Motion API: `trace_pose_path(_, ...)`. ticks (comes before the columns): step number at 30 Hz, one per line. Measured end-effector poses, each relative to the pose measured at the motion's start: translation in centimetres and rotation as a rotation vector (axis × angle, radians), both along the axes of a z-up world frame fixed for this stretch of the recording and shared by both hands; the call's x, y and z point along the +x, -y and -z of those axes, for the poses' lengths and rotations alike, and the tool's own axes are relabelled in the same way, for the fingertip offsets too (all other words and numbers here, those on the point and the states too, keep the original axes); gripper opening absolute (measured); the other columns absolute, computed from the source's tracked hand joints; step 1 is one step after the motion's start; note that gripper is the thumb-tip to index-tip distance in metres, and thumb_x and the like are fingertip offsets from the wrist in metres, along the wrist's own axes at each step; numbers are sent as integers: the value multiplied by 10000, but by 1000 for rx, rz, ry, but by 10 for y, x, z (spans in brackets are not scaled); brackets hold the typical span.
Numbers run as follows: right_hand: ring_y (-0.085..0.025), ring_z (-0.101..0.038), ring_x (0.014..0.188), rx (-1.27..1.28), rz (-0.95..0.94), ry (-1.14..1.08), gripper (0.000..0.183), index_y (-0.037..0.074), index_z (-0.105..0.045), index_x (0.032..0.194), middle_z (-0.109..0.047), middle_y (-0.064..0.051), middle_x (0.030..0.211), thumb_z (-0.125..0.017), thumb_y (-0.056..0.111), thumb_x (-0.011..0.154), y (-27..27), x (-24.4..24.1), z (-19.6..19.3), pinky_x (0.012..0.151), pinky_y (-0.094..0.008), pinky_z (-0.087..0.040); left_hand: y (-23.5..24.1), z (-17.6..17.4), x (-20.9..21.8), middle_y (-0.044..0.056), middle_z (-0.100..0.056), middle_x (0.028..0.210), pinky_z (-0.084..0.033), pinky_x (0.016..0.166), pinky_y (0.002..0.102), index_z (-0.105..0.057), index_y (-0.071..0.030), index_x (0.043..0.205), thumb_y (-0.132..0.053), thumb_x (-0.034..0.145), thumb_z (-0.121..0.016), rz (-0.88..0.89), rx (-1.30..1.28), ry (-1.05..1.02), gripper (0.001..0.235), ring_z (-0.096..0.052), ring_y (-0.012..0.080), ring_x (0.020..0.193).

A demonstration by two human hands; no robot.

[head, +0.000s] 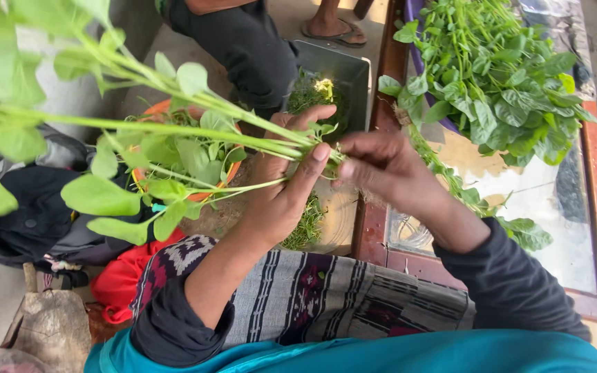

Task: The person sits on the floor and trims the roots and lower leaves of green leafy vegetables by hand. They hold a bunch of stems, pull off unwanted parts, and place the cleaned vegetables into a pile on a glass table.

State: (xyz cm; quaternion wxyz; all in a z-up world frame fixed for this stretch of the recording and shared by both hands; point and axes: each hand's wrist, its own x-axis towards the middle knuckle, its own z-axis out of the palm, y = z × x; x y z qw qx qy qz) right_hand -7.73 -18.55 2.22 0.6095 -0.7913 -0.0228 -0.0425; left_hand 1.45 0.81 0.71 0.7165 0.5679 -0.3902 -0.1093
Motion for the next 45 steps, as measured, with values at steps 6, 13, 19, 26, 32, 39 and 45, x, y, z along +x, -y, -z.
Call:
trace_pose_path(6, -37, -615, 901, -50, 211, 27, 292, -14, -724, 1188, -726, -37, 1040, -781, 83, 918, -6, -49, 6, 748, -220, -530, 4, 7, -11, -30, -611, 1012, -437, 855, 231, -555, -30, 1421, -228, 1020, -690, 293, -96, -404, 468, -541, 45, 944)
trace_pose_path(13, -154, -650, 1082, -252, 187, 345, 369, 17, -673, 1227, -650, -94, 1226, -812, 86, 893, -5, -57, 0, 928, -284, -540, -2, 25, -14, 14, -647, 1065, -453, 817, 225, -654, 40, 1248, -168, 1071, -682, 219, 79, -343, 275, -545, 46, 926)
trace_pose_path(19, -127, -670, 898, -219, 229, 213, 230, 32, -713, 1132, -704, -60, 1081, -795, 53, 918, -16, -53, 13, 758, -259, -537, -1, 21, -20, 5, -663, 1077, -515, 842, 226, -591, -24, 1273, -165, 999, -683, 222, 113, -363, 322, -616, 49, 959)
trace_pose_path(26, -97, -631, 1070, 167, 188, 181, 166, 12, -741, 1110, -650, -58, 1210, -734, -1, 944, -10, -53, 17, 910, -264, -543, -4, 10, -17, 3, -653, 1087, -487, 856, 227, -665, 7, 1136, -116, 1011, -657, 191, 95, -297, 175, -604, 53, 968)
trace_pose_path(32, -89, -609, 1038, 336, 238, 141, 87, 6, -743, 1057, -640, -49, 1202, -721, 6, 973, -9, -51, 15, 876, -264, -532, -8, 29, -11, -27, -588, 892, -383, 708, 201, -649, -22, 1066, -98, 1049, -642, 157, 104, -302, 78, -469, 19, 779)
trace_pose_path(39, -82, -642, 947, -21, 148, 126, 136, 17, -743, 1063, -694, -39, 1070, -762, 50, 933, -16, -49, 12, 801, -247, -530, -9, 34, -13, -17, -600, 1006, -467, 806, 206, -610, -27, 1120, -112, 1059, -612, 230, 167, -96, 104, -549, 33, 907)
trace_pose_path(45, -86, -643, 842, -121, 136, 156, 211, 10, -711, 1065, -718, -36, 1009, -798, 36, 874, -15, -48, 12, 763, -249, -556, -5, 30, -16, 10, -629, 1020, -510, 794, 223, -601, -21, 1157, -101, 1033, -619, 158, 222, -79, 149, -588, 47, 904)
